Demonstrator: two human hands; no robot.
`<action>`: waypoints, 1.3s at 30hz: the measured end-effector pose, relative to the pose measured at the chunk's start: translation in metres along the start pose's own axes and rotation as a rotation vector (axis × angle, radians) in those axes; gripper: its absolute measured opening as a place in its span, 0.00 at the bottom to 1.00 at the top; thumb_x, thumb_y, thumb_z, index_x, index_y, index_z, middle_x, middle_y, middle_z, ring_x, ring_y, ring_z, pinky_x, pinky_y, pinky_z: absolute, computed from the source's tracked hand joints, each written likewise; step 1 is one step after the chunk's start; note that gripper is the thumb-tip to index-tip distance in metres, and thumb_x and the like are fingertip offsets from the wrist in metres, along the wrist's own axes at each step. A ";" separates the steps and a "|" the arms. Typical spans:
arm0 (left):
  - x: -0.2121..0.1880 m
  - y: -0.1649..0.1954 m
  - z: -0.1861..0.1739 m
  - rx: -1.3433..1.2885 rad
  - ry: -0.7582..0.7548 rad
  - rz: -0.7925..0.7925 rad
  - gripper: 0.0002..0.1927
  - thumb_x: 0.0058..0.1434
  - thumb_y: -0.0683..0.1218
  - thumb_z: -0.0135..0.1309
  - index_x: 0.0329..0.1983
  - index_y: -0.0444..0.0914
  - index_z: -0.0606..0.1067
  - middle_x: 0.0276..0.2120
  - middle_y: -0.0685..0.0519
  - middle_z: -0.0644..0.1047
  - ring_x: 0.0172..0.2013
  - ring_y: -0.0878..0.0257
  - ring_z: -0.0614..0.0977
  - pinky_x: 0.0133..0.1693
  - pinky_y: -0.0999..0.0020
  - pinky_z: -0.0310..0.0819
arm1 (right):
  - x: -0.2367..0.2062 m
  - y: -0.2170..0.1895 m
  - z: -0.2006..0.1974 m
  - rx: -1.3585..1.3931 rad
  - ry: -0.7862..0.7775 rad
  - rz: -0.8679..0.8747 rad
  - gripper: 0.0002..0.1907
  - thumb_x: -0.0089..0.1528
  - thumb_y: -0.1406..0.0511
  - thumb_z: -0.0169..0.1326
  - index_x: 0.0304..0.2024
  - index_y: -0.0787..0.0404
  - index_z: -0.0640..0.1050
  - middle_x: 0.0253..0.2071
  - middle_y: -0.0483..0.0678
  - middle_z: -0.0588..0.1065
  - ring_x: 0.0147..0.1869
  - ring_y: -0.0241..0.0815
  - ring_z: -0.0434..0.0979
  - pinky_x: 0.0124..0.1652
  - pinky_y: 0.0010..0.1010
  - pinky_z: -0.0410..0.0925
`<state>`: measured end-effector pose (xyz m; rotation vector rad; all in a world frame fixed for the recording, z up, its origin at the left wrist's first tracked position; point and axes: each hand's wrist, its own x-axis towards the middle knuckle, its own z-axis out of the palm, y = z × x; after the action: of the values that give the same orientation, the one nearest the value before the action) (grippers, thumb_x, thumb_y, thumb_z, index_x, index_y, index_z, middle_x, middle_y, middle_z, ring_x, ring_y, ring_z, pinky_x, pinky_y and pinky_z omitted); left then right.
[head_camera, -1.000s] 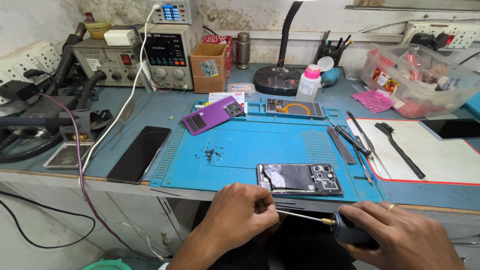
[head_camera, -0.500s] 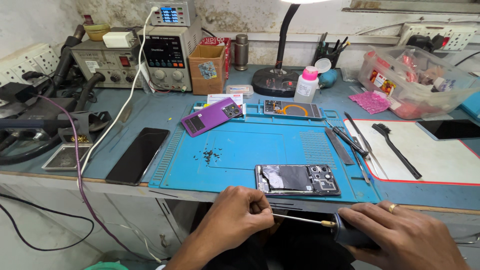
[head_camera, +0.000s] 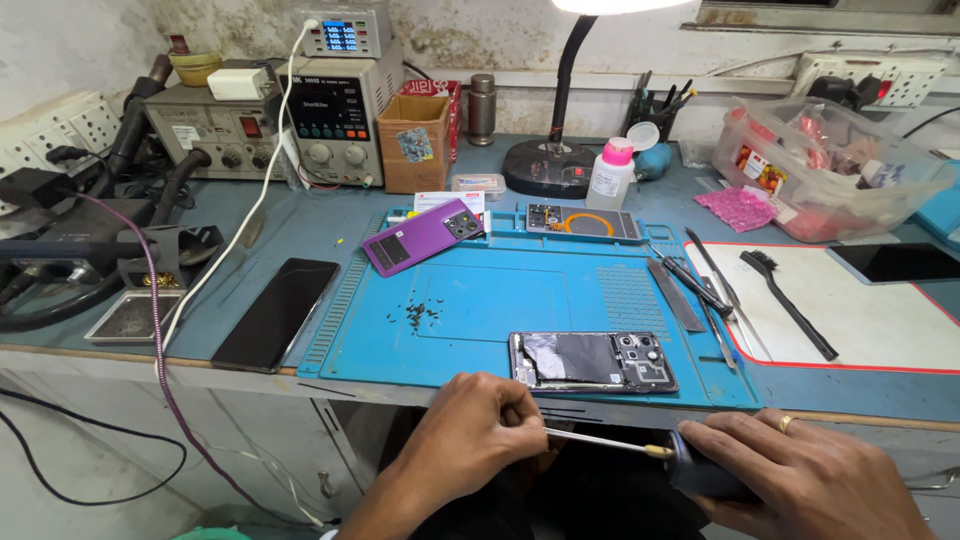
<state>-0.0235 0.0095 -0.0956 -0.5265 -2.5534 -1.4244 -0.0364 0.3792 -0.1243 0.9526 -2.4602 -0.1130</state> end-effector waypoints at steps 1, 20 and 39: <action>0.000 -0.002 -0.003 0.009 0.045 0.040 0.11 0.50 0.46 0.60 0.29 0.34 0.83 0.20 0.50 0.79 0.22 0.68 0.81 0.30 0.72 0.75 | 0.000 0.000 -0.002 -0.010 0.038 -0.007 0.37 0.44 0.45 0.68 0.57 0.38 0.78 0.48 0.34 0.79 0.42 0.40 0.81 0.37 0.35 0.73; 0.010 -0.004 -0.011 0.018 0.253 0.035 0.14 0.65 0.50 0.52 0.32 0.34 0.77 0.21 0.46 0.76 0.23 0.55 0.78 0.29 0.60 0.71 | 0.002 -0.003 -0.009 0.096 -0.335 0.571 0.35 0.44 0.43 0.70 0.54 0.35 0.79 0.45 0.29 0.84 0.48 0.35 0.87 0.47 0.31 0.78; 0.028 -0.030 -0.015 0.310 -0.020 0.246 0.47 0.47 0.62 0.69 0.69 0.45 0.66 0.58 0.45 0.76 0.61 0.46 0.72 0.65 0.46 0.49 | -0.071 0.017 0.041 0.461 -0.635 0.890 0.32 0.56 0.45 0.60 0.61 0.42 0.73 0.38 0.47 0.82 0.45 0.42 0.86 0.48 0.33 0.77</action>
<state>-0.0614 -0.0114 -0.1028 -0.7693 -2.5493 -0.9257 -0.0213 0.4345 -0.1858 -0.1610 -3.3393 0.5501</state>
